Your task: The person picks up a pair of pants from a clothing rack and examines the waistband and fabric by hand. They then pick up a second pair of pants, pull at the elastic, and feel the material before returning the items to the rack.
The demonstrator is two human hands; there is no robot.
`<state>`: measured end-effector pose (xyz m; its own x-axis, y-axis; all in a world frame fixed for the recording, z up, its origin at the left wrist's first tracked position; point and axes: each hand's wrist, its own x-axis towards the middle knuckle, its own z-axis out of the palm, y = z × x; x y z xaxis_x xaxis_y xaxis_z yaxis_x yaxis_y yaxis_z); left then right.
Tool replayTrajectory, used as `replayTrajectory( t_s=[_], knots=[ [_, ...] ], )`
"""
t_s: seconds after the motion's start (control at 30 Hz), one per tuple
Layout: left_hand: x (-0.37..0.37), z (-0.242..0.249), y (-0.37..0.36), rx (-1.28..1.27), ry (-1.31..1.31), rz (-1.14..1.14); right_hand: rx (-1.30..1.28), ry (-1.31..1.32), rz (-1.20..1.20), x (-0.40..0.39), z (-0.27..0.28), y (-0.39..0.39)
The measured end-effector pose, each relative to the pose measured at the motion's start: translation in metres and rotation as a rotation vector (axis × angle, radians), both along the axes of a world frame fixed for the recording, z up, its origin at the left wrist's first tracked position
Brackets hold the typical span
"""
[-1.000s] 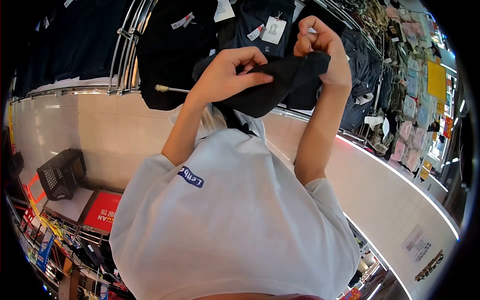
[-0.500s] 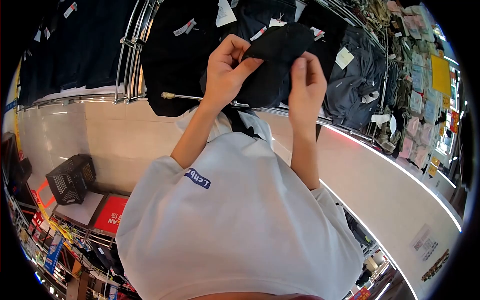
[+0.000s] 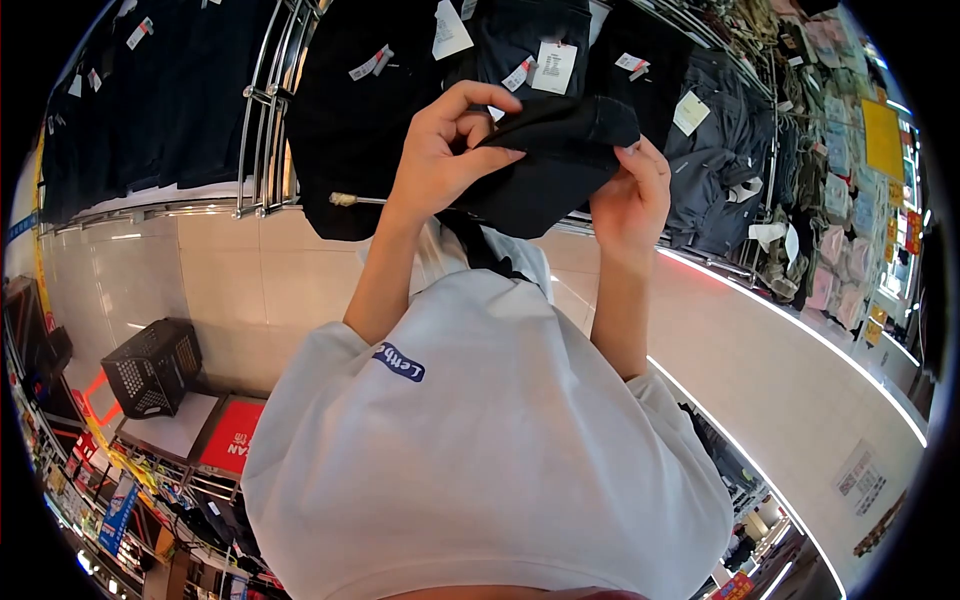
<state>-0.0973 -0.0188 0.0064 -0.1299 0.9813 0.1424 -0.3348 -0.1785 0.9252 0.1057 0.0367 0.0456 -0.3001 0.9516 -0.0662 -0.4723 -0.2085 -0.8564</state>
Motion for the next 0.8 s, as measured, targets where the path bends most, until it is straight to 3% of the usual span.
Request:
replayTrajectory(
  t_s=[0.17,0.27,0.33,0.4,0.5,0.6,0.8],
  knots=[
    [-0.011,0.001,-0.003,0.101,-0.039,-0.182,0.091,0.028,0.134,0.012,0.000,0.009],
    [0.002,-0.007,0.005,0.135,0.123,-0.018,0.062,-0.039,0.152,-0.002,0.018,0.003],
    [0.009,-0.006,0.008,0.248,0.365,0.026,0.059,-0.104,0.150,-0.009,0.023,0.000],
    [0.014,-0.009,0.008,0.206,0.362,0.034,0.087,-0.143,0.132,-0.013,0.025,-0.001],
    [0.011,0.002,-0.001,-0.078,0.246,-0.026,0.168,-0.170,0.105,-0.006,0.024,0.004],
    [0.008,-0.003,0.002,0.000,0.280,0.098,0.200,-0.266,0.067,-0.003,0.026,0.001],
    [0.011,-0.002,0.003,0.056,0.133,0.181,0.195,-0.412,0.226,-0.003,0.042,-0.015]
  ],
)
